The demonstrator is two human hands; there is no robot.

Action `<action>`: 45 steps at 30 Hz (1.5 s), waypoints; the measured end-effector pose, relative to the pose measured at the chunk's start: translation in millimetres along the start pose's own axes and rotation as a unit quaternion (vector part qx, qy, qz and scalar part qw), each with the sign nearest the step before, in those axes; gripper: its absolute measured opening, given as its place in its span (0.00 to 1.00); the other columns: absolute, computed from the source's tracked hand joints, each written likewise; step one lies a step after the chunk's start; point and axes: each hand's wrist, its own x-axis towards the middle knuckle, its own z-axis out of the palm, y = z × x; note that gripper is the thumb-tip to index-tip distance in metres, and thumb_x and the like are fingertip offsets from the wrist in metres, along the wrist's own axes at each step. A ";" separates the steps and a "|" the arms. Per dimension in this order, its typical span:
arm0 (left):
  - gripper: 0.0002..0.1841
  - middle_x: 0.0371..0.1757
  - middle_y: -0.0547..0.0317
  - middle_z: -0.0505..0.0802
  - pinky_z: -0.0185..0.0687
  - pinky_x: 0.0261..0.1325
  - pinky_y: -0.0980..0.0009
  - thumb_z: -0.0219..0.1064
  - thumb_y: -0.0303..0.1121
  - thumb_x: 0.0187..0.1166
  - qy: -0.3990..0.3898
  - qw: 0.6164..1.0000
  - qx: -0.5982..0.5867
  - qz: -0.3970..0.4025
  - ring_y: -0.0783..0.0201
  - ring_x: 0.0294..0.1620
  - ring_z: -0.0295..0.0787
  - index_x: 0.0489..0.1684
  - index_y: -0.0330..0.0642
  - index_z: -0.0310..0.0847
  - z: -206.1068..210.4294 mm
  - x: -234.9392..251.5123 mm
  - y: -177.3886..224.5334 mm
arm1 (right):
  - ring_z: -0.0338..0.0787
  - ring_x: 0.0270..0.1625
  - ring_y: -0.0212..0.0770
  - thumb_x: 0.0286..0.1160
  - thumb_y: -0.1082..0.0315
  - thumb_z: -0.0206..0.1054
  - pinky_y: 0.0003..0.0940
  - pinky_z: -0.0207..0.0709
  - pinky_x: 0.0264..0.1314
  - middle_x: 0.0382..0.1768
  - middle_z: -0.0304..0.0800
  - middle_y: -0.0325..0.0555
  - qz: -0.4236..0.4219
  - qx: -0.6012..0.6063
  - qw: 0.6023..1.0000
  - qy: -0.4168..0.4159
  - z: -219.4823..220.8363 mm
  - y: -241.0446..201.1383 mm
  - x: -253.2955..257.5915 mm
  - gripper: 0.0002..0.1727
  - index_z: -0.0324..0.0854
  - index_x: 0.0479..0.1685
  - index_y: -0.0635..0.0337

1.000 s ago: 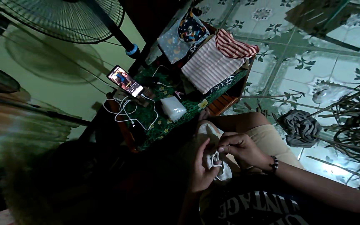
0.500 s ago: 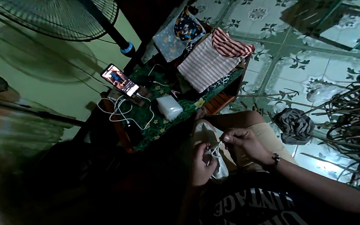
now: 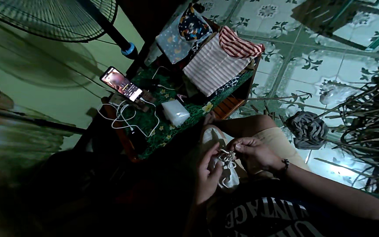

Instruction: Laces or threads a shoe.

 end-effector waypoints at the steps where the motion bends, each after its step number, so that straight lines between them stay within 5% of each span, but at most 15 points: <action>1: 0.22 0.66 0.43 0.89 0.81 0.72 0.64 0.61 0.23 0.79 0.005 1.000 0.007 0.007 0.62 0.66 0.86 0.72 0.25 0.78 0.2 0.1 0.7 | 0.93 0.50 0.36 0.86 0.69 0.58 0.35 0.89 0.57 0.51 0.93 0.42 -0.001 0.001 1.000 -0.006 0.2 0.4 0.3 0.13 0.89 0.42 0.61; 9: 0.06 0.43 0.62 0.96 0.83 0.62 0.65 0.70 0.30 0.78 0.059 0.973 0.212 0.063 0.70 0.49 0.91 0.41 0.41 0.94 -15.0 3.7 4.9 | 0.93 0.50 0.37 0.88 0.67 0.56 0.35 0.90 0.53 0.51 0.94 0.43 -0.011 -0.001 1.000 -0.022 -0.3 1.9 1.7 0.14 0.89 0.43 0.59; 12: 0.07 0.44 0.59 0.94 0.87 0.58 0.70 0.68 0.30 0.80 0.045 0.975 0.207 0.065 0.70 0.49 0.90 0.43 0.38 0.91 -26.1 2.6 14.2 | 0.94 0.50 0.38 0.89 0.67 0.55 0.35 0.90 0.53 0.51 0.95 0.44 -0.015 0.006 1.000 -0.008 -1.9 1.1 1.5 0.15 0.89 0.42 0.60; 17: 0.18 0.59 0.48 0.92 0.89 0.57 0.70 0.71 0.30 0.78 -0.026 0.984 0.176 0.025 0.65 0.53 0.91 0.66 0.34 0.86 -23.6 4.2 16.2 | 0.94 0.49 0.37 0.88 0.67 0.56 0.35 0.89 0.53 0.49 0.94 0.42 -0.009 0.009 1.000 -0.028 2.9 2.8 2.7 0.14 0.88 0.41 0.58; 22: 0.07 0.40 0.57 0.94 0.88 0.52 0.77 0.71 0.28 0.77 0.014 0.976 0.211 0.057 0.72 0.43 0.90 0.44 0.38 0.94 -8.5 0.7 6.6 | 0.93 0.50 0.36 0.88 0.67 0.58 0.36 0.89 0.54 0.49 0.94 0.41 -0.033 -0.032 0.998 -0.034 3.9 3.3 4.0 0.14 0.89 0.41 0.59; 38: 0.09 0.33 0.63 0.93 0.84 0.51 0.73 0.68 0.33 0.79 0.008 0.966 0.250 0.072 0.73 0.39 0.88 0.34 0.42 0.94 -27.2 -18.0 12.6 | 0.94 0.40 0.35 0.88 0.71 0.54 0.34 0.91 0.48 0.38 0.94 0.40 -0.008 -0.043 0.997 0.068 18.6 2.0 3.5 0.14 0.86 0.37 0.62; 45: 0.08 0.31 0.60 0.92 0.85 0.45 0.80 0.68 0.27 0.77 0.001 0.983 0.182 0.019 0.76 0.36 0.88 0.30 0.35 0.90 -29.9 -12.5 7.7 | 0.94 0.38 0.38 0.91 0.69 0.53 0.35 0.91 0.48 0.36 0.94 0.44 0.072 0.004 0.994 0.084 26.0 -10.6 6.6 0.15 0.84 0.40 0.66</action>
